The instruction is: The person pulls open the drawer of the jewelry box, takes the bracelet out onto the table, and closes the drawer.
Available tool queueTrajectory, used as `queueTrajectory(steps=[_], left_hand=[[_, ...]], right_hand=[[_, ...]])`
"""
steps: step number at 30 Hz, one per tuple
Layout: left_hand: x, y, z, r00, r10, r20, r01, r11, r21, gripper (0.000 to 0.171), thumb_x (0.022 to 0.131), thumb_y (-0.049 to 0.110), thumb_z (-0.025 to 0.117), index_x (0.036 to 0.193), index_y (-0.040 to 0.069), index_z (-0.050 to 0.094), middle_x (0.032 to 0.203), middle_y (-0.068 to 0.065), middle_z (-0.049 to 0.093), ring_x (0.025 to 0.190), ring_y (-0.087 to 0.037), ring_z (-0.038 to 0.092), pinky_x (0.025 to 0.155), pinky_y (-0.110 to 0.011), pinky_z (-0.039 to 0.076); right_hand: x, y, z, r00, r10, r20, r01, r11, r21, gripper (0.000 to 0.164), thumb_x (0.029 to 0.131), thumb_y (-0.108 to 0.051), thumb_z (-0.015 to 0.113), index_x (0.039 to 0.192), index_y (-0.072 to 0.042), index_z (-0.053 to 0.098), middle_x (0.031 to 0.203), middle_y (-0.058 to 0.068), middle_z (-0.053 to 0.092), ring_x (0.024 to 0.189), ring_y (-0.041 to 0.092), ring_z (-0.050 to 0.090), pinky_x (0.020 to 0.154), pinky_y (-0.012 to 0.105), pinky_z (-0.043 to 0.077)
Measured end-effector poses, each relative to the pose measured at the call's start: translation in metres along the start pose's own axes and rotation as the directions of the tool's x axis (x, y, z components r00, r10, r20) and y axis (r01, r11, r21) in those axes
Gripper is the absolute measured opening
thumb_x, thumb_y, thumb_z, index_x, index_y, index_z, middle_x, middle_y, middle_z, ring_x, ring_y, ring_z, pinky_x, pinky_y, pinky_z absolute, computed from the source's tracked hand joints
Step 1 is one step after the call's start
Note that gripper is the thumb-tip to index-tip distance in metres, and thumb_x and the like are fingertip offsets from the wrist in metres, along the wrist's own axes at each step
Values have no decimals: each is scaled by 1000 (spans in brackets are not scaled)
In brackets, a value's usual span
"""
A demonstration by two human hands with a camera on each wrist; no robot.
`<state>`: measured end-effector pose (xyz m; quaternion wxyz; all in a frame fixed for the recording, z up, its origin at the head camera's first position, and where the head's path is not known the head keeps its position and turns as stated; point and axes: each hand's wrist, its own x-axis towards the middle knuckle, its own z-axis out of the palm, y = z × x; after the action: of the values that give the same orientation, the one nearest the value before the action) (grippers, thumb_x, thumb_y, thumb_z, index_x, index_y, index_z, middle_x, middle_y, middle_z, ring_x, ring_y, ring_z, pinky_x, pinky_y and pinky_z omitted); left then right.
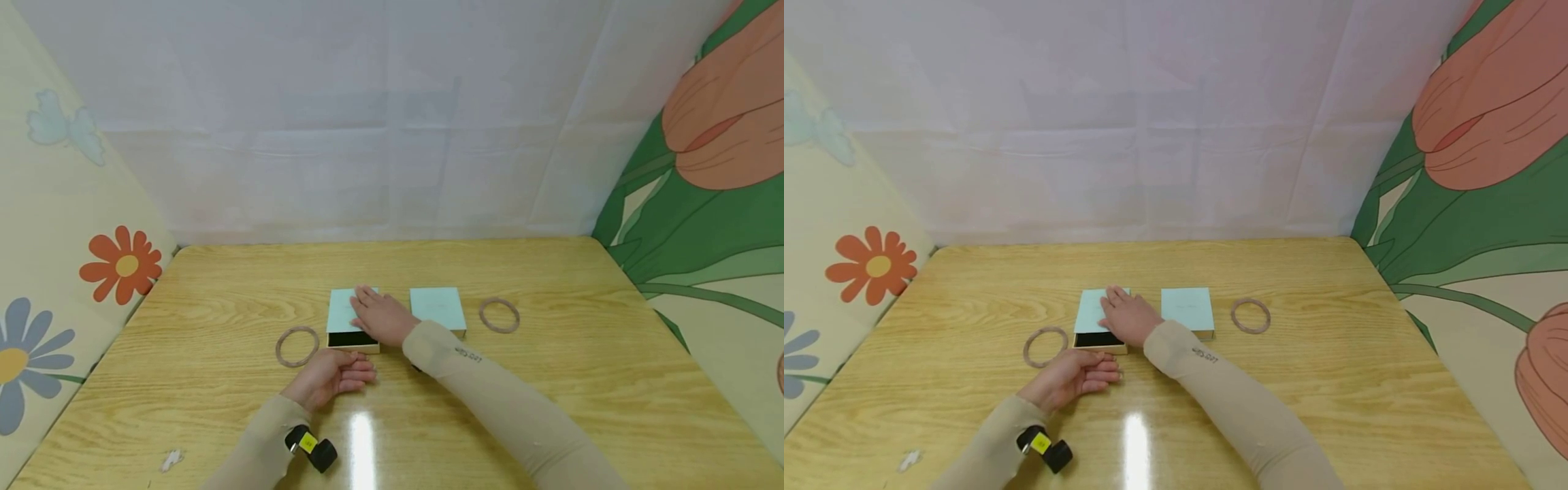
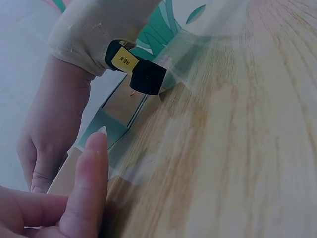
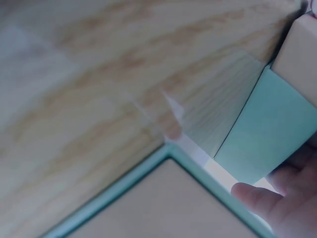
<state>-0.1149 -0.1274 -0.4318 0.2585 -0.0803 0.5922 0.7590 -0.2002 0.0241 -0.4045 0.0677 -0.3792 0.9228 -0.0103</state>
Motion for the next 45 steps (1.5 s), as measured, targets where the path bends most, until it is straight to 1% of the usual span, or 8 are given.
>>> queueTrajectory(steps=[14,19,32,45], left_hand=[[4,4,-1,1000,-12,27,13,1000,-10,38,104,4,31,132,-20,38,93,-9,70,85,-16,70,73,-26,57],[7,5,-2,1000,-20,20,20,1000,-5,38,104,3,30,133,-21,37,94,-9,70,85,-16,69,74,-27,57],[9,8,-1,1000,-26,16,26,1000,6,38,104,3,29,133,-21,37,94,-9,70,84,-15,69,73,-26,57],[10,10,-1,999,-35,-5,35,999,-15,38,104,3,30,133,-20,38,93,-9,70,83,-16,69,73,-27,57]], right_hand=[[2,2,1,1000,7,-2,-7,1000,-6,56,107,-37,32,152,-4,30,159,13,19,146,24,16,112,44,32],[3,2,1,1000,5,-5,-5,1000,-12,56,107,-37,32,152,-3,31,159,14,20,146,24,17,112,42,32],[4,3,3,1000,-4,-12,4,1000,-26,55,107,-37,33,151,-3,31,159,14,20,146,24,17,111,43,34],[3,1,2,1000,1,4,-1,999,-41,56,107,-37,31,152,-4,30,159,14,20,146,24,16,110,43,35]])
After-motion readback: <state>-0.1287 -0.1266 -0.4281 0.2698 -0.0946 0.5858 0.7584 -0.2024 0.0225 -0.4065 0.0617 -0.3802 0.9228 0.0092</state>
